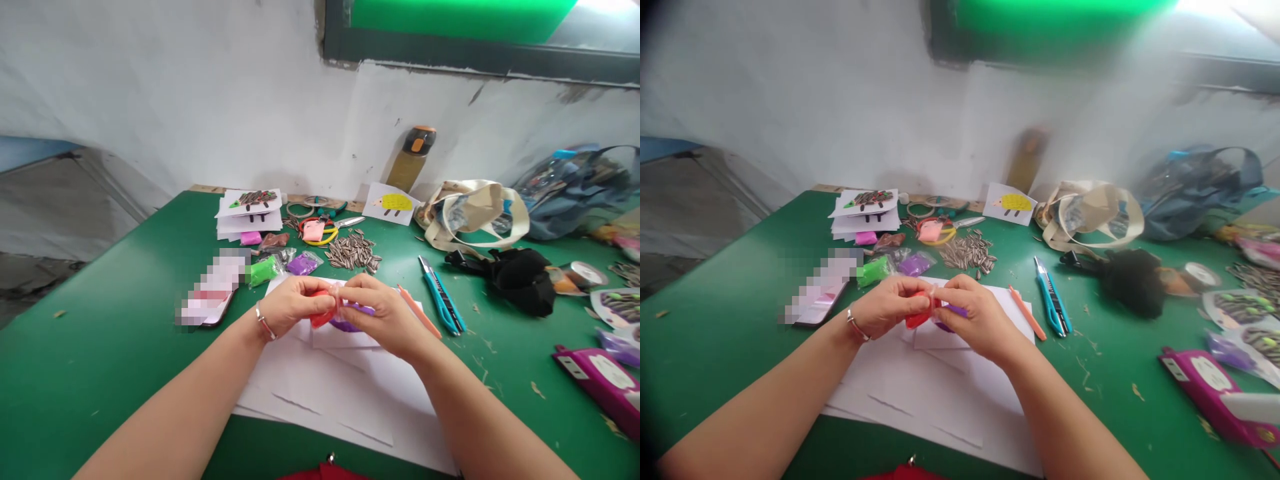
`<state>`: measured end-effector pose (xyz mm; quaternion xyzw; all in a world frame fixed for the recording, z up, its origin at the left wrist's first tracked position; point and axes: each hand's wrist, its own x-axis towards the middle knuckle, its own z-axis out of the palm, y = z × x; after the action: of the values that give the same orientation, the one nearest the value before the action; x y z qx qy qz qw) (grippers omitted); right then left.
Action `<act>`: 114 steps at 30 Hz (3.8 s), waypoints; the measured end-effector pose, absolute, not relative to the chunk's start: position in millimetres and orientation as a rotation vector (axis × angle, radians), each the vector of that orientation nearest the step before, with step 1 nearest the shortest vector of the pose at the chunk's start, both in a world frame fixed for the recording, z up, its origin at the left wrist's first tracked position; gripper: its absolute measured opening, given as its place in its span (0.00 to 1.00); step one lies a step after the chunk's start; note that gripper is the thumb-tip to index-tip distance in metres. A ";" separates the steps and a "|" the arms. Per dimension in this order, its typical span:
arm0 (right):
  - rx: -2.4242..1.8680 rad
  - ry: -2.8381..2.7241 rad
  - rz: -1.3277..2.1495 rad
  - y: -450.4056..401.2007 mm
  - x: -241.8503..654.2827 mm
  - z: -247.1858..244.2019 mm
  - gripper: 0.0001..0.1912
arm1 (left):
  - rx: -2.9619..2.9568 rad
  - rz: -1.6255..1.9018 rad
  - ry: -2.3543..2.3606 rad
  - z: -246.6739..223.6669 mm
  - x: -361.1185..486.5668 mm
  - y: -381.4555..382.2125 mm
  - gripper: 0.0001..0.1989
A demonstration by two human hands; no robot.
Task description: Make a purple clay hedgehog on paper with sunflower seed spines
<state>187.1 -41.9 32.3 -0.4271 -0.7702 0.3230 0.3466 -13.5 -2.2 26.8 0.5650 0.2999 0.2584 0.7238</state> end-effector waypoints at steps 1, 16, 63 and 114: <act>-1.111 -1.997 0.821 -42.0 186.5 31.8 0.06 | 1.227 0.564 0.651 26.1 -12.8 -2.6 0.14; -1.054 -2.060 0.759 -42.3 188.3 31.5 0.10 | 1.066 0.585 0.730 24.4 -4.9 -6.1 0.18; -1.058 -0.922 1.433 -33.5 185.7 23.2 0.16 | 1.211 0.907 0.917 15.8 -4.2 2.7 0.20; -1.040 -0.730 1.548 -29.8 188.7 20.9 0.13 | 1.425 0.961 1.184 11.8 -10.5 10.4 0.17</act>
<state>188.7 -29.8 20.9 -0.4374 -0.3070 0.6509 0.5392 -10.5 10.4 11.8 0.5901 0.4902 0.3979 0.5032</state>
